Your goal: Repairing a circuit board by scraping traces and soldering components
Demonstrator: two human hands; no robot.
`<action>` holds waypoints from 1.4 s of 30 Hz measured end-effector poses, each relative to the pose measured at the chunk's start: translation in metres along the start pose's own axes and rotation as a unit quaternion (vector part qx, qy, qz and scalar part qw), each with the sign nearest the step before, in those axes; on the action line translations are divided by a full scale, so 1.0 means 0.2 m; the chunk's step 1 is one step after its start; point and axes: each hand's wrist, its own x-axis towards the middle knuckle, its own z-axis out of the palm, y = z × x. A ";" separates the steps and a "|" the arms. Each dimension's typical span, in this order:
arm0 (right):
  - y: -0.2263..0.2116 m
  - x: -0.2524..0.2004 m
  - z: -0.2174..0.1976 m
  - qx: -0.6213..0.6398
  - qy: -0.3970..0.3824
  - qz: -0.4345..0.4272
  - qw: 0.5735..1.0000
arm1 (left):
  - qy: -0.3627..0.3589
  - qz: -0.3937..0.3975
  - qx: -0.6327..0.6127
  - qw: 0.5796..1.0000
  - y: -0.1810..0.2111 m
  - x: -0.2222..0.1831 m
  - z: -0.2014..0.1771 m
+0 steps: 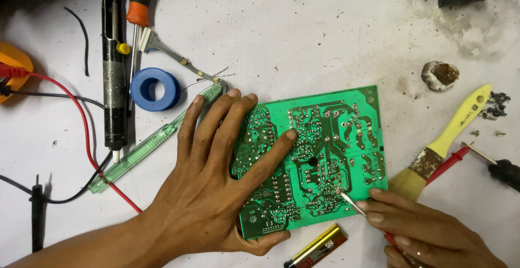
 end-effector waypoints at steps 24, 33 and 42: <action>0.37 -0.36 -0.32 -0.111 -0.027 0.069 0.991 | -0.060 0.126 0.034 0.990 0.10 0.02 -0.05; 0.20 0.06 -0.14 -0.576 0.016 0.320 0.752 | -0.002 0.119 0.040 0.992 0.09 0.02 0.00; 0.08 0.31 -0.16 -0.390 -0.025 0.500 0.772 | -0.054 0.131 0.099 0.985 0.16 0.02 -0.05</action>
